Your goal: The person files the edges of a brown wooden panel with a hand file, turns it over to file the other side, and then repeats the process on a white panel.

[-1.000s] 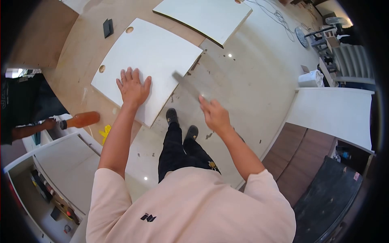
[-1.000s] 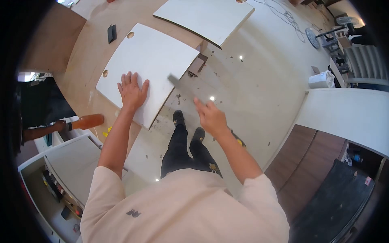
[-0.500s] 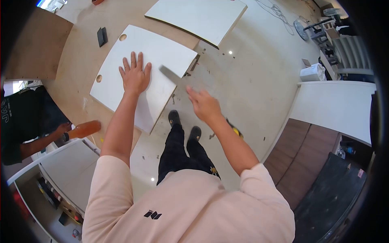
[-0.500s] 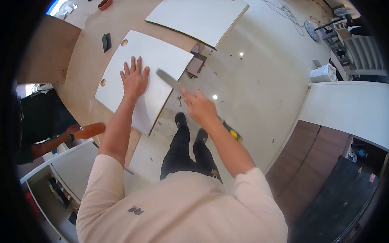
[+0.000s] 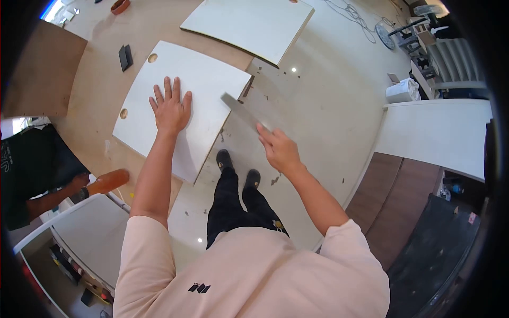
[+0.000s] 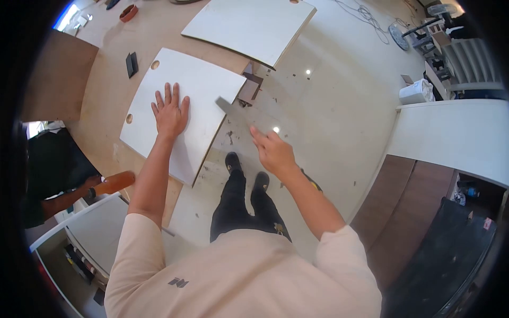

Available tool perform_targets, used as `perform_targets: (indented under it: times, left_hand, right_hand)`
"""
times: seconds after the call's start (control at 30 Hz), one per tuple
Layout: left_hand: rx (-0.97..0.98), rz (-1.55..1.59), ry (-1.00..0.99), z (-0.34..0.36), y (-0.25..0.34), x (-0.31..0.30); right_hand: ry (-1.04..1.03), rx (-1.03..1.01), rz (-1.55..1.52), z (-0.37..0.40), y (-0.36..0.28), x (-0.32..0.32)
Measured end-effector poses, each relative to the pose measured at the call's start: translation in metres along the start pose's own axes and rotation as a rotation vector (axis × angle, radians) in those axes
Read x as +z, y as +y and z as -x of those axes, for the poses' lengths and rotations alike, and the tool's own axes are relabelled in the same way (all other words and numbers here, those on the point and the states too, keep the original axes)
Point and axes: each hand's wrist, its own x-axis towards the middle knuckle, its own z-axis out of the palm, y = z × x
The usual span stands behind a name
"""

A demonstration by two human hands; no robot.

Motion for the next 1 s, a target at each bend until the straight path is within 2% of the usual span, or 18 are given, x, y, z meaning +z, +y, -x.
perform_targets:
  times: [0.07,0.17,0.27,0.37,0.47,0.57,0.67,0.77,0.87,1.0]
  left_hand:
    - [0.019,-0.014,0.032,-0.002,-0.002,0.002]
    - [0.028,-0.017,0.052,-0.002,-0.002,0.003]
    - [0.016,-0.025,0.004,-0.002,0.0,-0.003]
    - [0.005,-0.014,0.005,-0.003,0.001,-0.003]
    - [0.018,-0.017,0.027,-0.001,-0.001,-0.002]
    - [0.011,-0.027,0.025,-0.002,-0.001,0.002]
    - [0.015,-0.017,0.003,-0.001,0.0,-0.005]
    - [0.003,-0.032,-0.001,-0.002,0.001,-0.004]
    - [0.01,-0.04,0.004,-0.001,0.001,-0.006]
    - [0.056,-0.007,0.027,0.004,0.0,-0.002]
  right_hand:
    - [-0.135,0.084,-0.015,0.017,0.0,-0.004]
    - [0.018,-0.056,0.064,-0.05,-0.01,0.029]
    - [0.053,-0.094,0.095,-0.092,-0.024,0.032]
    - [0.03,-0.042,0.023,-0.029,-0.01,0.009]
    - [-0.116,0.072,0.006,0.004,0.006,-0.002]
    - [0.003,-0.033,0.104,-0.067,0.008,0.023]
    - [0.012,-0.002,0.065,-0.111,-0.003,0.012]
    - [0.016,-0.019,0.065,-0.05,0.008,0.0]
    - [-0.064,0.028,0.052,-0.018,0.011,0.001]
    - [-0.015,0.087,0.089,-0.108,0.008,0.011]
